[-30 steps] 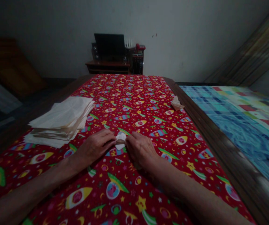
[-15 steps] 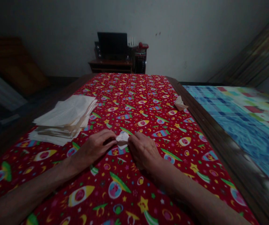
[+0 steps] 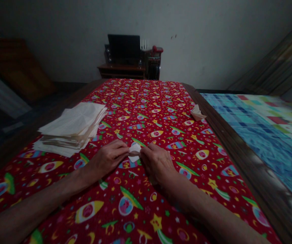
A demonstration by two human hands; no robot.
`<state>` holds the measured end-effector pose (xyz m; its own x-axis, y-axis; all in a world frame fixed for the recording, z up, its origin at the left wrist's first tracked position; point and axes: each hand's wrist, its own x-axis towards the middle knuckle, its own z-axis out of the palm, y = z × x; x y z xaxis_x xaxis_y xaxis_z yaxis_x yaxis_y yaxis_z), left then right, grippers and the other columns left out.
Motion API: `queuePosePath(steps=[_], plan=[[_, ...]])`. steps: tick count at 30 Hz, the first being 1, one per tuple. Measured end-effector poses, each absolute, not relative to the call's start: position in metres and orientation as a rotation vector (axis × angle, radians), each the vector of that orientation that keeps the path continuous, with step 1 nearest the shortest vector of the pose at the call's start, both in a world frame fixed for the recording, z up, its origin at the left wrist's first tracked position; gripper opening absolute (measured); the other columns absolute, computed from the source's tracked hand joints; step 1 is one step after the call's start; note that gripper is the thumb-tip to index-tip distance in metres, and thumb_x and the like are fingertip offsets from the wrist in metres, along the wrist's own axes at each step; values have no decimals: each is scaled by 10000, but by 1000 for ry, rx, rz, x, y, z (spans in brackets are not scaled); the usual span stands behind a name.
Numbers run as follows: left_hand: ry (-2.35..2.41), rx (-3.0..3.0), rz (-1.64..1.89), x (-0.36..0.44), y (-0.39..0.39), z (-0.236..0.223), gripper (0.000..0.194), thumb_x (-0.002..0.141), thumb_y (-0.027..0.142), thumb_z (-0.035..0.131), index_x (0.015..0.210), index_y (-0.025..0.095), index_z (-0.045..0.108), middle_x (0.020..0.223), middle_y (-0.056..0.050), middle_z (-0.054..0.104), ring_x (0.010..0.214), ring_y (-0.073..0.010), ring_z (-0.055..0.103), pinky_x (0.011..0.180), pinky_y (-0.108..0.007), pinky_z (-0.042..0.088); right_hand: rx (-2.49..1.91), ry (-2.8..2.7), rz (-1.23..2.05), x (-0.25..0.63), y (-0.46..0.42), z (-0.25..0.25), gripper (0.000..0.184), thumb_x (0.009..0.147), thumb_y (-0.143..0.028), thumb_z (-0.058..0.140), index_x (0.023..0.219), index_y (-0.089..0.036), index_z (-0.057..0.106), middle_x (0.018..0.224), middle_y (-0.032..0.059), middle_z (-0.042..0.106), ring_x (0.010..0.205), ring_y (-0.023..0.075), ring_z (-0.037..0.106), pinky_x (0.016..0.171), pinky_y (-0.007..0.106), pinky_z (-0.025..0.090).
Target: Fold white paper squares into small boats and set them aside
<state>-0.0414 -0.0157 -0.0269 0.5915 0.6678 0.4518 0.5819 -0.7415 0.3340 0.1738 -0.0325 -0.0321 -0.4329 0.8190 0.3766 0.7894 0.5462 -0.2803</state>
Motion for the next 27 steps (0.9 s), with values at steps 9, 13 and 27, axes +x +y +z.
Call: queuePosePath(steps=[9, 13, 27], plan=[[1387, 2533, 736, -34, -10, -18, 129, 857, 218, 584, 737, 173, 574, 800, -14, 566, 796, -166, 550, 716, -286, 435, -1491, -2407, 106, 168, -26, -18, 222, 908, -292, 429, 795, -162, 568, 698, 36, 562, 575, 124, 422, 540, 265, 222], [1537, 2538, 636, -31, -8, -18, 221, 868, 338, 577, 713, 181, 569, 780, -7, 578, 742, -165, 548, 672, -290, 398, -1524, -2357, 53, 167, -28, -21, 203, 901, -287, 429, 767, -178, 536, 649, 11, 511, 534, 120, 357, 534, 268, 203], [1357, 2475, 789, -35, -4, -25, 193, 949, 319, 423, 895, 190, 555, 842, -10, 588, 786, -161, 547, 737, -283, 421, -1363, -2379, 148, 176, -20, -26, 221, 920, -295, 449, 758, -164, 524, 723, 34, 521, 602, 122, 402, 548, 256, 249]])
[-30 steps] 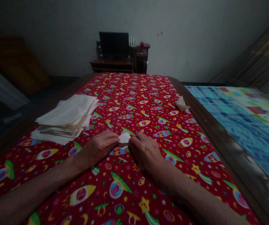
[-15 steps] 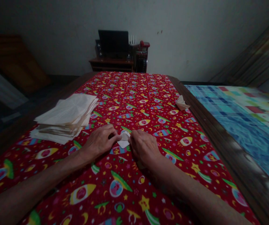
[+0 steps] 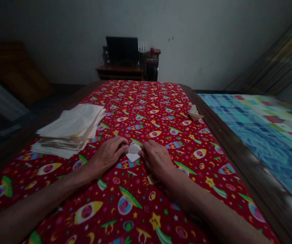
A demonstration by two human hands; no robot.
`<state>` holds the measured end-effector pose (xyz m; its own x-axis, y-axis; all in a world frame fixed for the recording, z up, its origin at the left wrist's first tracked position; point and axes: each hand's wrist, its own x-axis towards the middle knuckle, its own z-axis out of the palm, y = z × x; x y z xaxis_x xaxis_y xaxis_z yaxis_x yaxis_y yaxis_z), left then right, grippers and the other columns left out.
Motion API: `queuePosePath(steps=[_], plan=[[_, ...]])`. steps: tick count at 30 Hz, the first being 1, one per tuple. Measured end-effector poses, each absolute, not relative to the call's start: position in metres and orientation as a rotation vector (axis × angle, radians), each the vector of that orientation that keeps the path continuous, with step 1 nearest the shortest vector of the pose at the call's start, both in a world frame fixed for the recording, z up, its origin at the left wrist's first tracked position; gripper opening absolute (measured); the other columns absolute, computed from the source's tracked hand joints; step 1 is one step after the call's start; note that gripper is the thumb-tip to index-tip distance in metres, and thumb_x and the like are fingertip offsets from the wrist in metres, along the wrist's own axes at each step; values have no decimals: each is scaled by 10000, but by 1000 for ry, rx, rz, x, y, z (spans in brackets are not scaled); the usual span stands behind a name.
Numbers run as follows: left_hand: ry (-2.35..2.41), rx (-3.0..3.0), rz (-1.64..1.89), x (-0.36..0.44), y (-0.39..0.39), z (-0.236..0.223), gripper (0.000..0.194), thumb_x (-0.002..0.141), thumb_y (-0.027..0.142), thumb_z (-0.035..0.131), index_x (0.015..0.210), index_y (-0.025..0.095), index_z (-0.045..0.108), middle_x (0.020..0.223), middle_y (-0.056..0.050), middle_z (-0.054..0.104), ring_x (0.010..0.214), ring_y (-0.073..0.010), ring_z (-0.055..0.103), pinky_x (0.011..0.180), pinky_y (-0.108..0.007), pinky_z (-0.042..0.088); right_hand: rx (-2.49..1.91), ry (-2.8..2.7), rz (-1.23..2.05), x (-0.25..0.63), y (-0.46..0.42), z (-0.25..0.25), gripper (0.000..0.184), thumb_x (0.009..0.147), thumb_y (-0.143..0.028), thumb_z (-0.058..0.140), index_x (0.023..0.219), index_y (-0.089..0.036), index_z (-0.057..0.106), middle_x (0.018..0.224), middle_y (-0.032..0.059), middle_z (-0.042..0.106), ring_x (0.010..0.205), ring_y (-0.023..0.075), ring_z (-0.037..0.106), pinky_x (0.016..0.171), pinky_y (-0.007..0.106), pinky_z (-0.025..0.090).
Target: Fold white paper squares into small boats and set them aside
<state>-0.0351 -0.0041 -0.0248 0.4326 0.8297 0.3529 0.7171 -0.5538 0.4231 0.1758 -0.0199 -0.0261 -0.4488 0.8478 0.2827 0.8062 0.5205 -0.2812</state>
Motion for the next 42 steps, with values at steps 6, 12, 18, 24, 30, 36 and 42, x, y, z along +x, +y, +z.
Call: queuePosePath(steps=[6, 12, 18, 24, 30, 36, 42], plan=[[1330, 2422, 792, -35, -1, -25, 206, 929, 336, 456, 926, 197, 608, 862, -17, 584, 814, -166, 554, 739, -283, 425, -1217, -2342, 281, 181, -29, -22, 203, 927, -272, 450, 835, -150, 583, 757, 44, 545, 628, 120, 447, 559, 240, 303], [1307, 2323, 728, -28, -7, -16, 92, 845, 256, 583, 817, 172, 607, 819, -9, 591, 767, -151, 559, 680, -253, 417, -1201, -2313, 400, 183, -30, -18, 226, 932, -315, 456, 873, -160, 609, 806, 52, 564, 679, 132, 492, 599, 245, 358], [1297, 2073, 732, -23, -13, -13, 61, 792, 234, 617, 819, 180, 615, 768, 5, 651, 694, -138, 596, 627, -235, 427, -1088, -2250, 647, 184, -27, -17, 264, 945, -335, 425, 845, -173, 608, 866, 56, 594, 737, 135, 548, 657, 249, 417], [1200, 1882, 892, -22, -16, -14, 36, 762, 213, 649, 780, 182, 643, 718, 23, 677, 638, -112, 614, 604, -197, 457, -1246, -2009, 856, 184, -26, -21, 206, 879, -385, 531, 823, -197, 591, 722, 3, 606, 611, 116, 539, 528, 211, 409], [1114, 1928, 959, -20, -22, -9, 132, 796, 232, 642, 923, 209, 670, 795, 20, 706, 705, -118, 652, 656, -198, 487, -1193, -1899, 1017, 180, -27, -23, 197, 845, -380, 574, 907, -203, 632, 805, 10, 663, 674, 132, 588, 592, 222, 459], [1122, 2106, 960, -21, -22, -5, 84, 805, 194, 633, 841, 207, 709, 787, 3, 693, 706, -127, 636, 644, -219, 471, -1227, -1885, 996, 176, -27, -17, 184, 836, -346, 580, 849, -186, 670, 756, 11, 672, 664, 141, 600, 608, 240, 466], [1122, 2131, 1062, -21, -24, 0, 91, 790, 169, 650, 725, 185, 711, 733, -14, 648, 676, -126, 607, 614, -223, 466, -1223, -1847, 924, 176, -30, -12, 156, 831, -309, 591, 763, -190, 667, 715, 13, 668, 655, 144, 601, 596, 238, 462]])
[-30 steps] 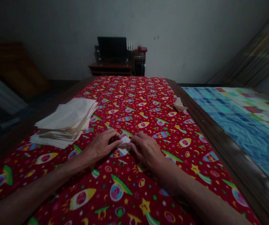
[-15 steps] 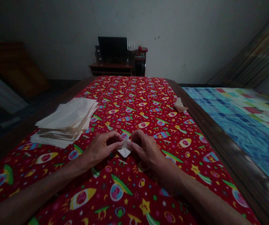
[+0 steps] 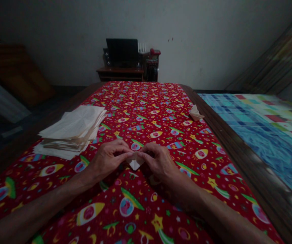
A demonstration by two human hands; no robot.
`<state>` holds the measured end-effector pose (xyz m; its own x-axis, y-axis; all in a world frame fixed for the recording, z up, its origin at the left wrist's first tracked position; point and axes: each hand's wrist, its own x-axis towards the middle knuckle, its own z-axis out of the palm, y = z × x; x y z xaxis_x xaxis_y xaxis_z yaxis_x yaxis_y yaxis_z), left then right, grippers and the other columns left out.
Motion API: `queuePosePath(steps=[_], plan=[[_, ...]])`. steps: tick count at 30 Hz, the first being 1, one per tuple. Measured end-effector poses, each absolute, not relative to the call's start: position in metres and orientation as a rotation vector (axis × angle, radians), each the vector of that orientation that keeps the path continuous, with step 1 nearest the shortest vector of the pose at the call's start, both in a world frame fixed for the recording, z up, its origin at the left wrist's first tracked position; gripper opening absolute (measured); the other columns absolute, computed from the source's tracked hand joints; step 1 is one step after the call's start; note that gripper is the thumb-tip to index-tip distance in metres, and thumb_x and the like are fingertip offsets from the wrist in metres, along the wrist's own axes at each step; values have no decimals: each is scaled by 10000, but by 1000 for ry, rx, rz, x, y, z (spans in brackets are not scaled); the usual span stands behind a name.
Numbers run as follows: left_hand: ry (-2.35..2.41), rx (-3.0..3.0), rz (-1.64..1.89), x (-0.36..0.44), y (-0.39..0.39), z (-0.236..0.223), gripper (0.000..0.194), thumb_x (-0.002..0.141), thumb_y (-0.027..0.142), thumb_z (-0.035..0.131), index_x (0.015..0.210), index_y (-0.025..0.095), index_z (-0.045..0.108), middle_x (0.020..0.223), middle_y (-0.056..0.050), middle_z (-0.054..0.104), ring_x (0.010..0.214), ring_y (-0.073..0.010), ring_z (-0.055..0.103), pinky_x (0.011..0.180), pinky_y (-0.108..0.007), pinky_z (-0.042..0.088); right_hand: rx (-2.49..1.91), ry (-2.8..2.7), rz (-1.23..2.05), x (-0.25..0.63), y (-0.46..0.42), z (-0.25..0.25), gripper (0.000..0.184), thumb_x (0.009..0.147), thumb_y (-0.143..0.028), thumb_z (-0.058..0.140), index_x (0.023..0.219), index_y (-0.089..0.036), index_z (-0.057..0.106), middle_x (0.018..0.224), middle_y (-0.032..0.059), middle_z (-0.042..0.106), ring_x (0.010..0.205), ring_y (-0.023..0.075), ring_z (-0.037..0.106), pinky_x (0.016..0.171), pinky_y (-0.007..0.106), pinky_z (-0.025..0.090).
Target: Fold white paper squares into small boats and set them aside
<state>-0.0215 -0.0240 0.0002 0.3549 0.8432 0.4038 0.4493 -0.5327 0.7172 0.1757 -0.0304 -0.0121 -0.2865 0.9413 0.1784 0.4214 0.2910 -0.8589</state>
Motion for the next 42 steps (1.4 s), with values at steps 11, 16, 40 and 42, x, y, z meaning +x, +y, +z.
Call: queuePosePath(steps=[11, 16, 40, 42], plan=[[1015, 2241, 1106, -20, -26, 0, 59, 809, 156, 645, 771, 158, 689, 753, -23, 632, 694, -119, 598, 624, -213, 461, -1119, -1959, 739, 172, -35, -1, 166, 834, -304, 599, 749, -187, 681, 728, 35, 672, 672, 146, 603, 628, 255, 467], [1059, 2267, 1096, -21, -25, -1, 124, 847, 191, 604, 728, 170, 629, 725, -12, 605, 682, -123, 575, 624, -228, 447, -1130, -1917, 776, 173, -36, 2, 184, 834, -320, 594, 731, -189, 672, 710, 30, 665, 665, 147, 599, 617, 255, 459], [1496, 2223, 1015, -46, 3, -16, 136, 823, 228, 475, 728, 180, 559, 693, -6, 611, 637, -143, 568, 613, -249, 440, -1375, -1663, 911, 193, -12, -15, 188, 850, -366, 467, 750, -208, 489, 513, -35, 548, 422, 115, 505, 409, 215, 369], [1520, 2299, 936, -47, 5, -20, 139, 814, 205, 480, 701, 182, 558, 709, -15, 605, 661, -150, 568, 630, -259, 444, -1440, -1734, 908, 194, -11, -14, 192, 856, -349, 453, 735, -207, 495, 491, -39, 548, 390, 109, 490, 395, 210, 349]])
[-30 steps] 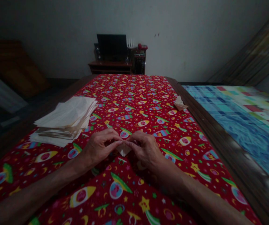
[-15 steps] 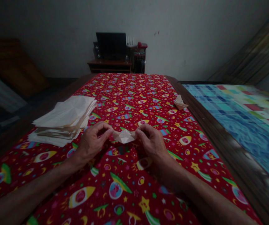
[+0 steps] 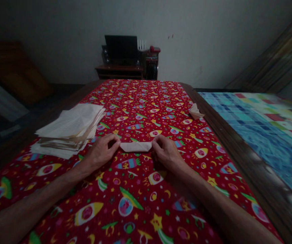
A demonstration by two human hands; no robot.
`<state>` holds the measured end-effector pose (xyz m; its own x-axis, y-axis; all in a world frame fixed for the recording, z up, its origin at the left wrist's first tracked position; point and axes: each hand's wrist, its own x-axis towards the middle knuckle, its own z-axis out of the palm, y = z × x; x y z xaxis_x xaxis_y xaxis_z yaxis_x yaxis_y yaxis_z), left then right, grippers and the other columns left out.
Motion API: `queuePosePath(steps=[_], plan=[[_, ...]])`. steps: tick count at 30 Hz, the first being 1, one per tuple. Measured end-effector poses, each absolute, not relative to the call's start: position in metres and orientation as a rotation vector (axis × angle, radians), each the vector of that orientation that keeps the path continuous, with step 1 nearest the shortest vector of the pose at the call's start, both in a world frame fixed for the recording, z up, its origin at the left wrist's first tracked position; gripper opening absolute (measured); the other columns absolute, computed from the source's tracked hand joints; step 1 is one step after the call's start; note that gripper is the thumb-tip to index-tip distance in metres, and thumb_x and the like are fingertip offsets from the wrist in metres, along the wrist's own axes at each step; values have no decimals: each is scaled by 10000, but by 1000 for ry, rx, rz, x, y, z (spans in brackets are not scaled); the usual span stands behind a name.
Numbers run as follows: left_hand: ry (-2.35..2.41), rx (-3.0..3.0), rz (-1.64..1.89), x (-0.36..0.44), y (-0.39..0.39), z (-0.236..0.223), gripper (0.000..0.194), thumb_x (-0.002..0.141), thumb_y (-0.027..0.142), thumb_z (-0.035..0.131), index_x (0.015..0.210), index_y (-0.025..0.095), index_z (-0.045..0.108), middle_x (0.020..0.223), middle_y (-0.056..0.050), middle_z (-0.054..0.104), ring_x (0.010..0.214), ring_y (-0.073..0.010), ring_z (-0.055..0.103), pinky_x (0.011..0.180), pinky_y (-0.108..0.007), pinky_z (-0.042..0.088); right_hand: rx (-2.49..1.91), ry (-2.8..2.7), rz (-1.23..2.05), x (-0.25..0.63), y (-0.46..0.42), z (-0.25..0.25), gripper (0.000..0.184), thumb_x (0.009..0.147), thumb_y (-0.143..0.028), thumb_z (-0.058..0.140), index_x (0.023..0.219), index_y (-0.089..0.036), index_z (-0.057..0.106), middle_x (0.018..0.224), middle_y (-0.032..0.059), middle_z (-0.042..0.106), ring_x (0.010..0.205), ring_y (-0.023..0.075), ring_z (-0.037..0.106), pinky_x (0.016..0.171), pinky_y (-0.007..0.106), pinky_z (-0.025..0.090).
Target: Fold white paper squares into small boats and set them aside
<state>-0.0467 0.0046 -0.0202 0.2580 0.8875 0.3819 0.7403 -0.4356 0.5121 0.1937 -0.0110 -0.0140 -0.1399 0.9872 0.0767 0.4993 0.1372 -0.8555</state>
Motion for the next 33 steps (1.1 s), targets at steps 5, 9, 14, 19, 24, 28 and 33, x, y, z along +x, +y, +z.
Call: queuePosePath(steps=[5, 9, 14, 19, 24, 28, 33], plan=[[1655, 2567, 799, -41, -5, -22, 98, 809, 177, 525, 861, 170, 608, 962, -82, 643, 944, -249, 574, 850, -402, 447, -1585, -1965, 535, 194, -9, -9, 180, 833, -281, 463, 687, -195, 525, 562, -5, 601, 491, 123, 544, 481, 220, 361], [1223, 2932, 743, -31, -21, -16, 492, 872, 52, 378, 1344, 191, 398, 1431, -88, 422, 1347, -242, 322, 1124, -502, 180, -1573, -2003, 489, 194, -9, -9, 172, 829, -272, 444, 695, -195, 518, 581, 1, 601, 508, 125, 536, 489, 222, 349], [900, 2974, 444, -23, -32, -15, 533, 906, 101, 364, 1426, 169, 277, 1499, -69, 318, 1406, -215, 214, 1150, -455, 175, -1551, -1983, 535, 193, -9, -11, 182, 832, -295, 423, 699, -197, 500, 587, 2, 589, 513, 127, 521, 490, 227, 350], [1021, 2859, 338, -22, -32, -18, 485, 961, 266, 336, 1430, 158, 278, 1498, -69, 319, 1400, -220, 234, 1141, -462, 205, -1603, -1993, 473, 194, -9, -12, 153, 817, -239, 451, 702, -185, 536, 588, -2, 592, 510, 119, 524, 488, 220, 340], [1015, 2859, 297, -23, -33, -18, 450, 977, 297, 307, 1412, 182, 320, 1486, -42, 348, 1398, -199, 241, 1152, -442, 175, -1519, -2222, -73, 192, -20, -8, 133, 840, -200, 504, 836, -152, 628, 852, 106, 668, 702, 191, 602, 588, 281, 436], [1029, 2870, 297, -23, -34, -17, 427, 978, 296, 312, 1387, 184, 362, 1484, -45, 353, 1395, -178, 248, 1148, -409, 185, -1042, -2518, -266, 180, -42, -6, 274, 897, -152, 427, 1093, -131, 617, 1148, 134, 643, 1022, 242, 594, 856, 392, 479], [1024, 2891, 249, -27, -35, -15, 444, 972, 310, 331, 1395, 176, 350, 1487, -52, 345, 1390, -190, 262, 1139, -408, 196, -1085, -2608, -199, 178, -61, -16, 489, 936, -298, 424, 1360, -53, 418, 1400, 153, 450, 1299, 260, 404, 1067, 444, 364]])
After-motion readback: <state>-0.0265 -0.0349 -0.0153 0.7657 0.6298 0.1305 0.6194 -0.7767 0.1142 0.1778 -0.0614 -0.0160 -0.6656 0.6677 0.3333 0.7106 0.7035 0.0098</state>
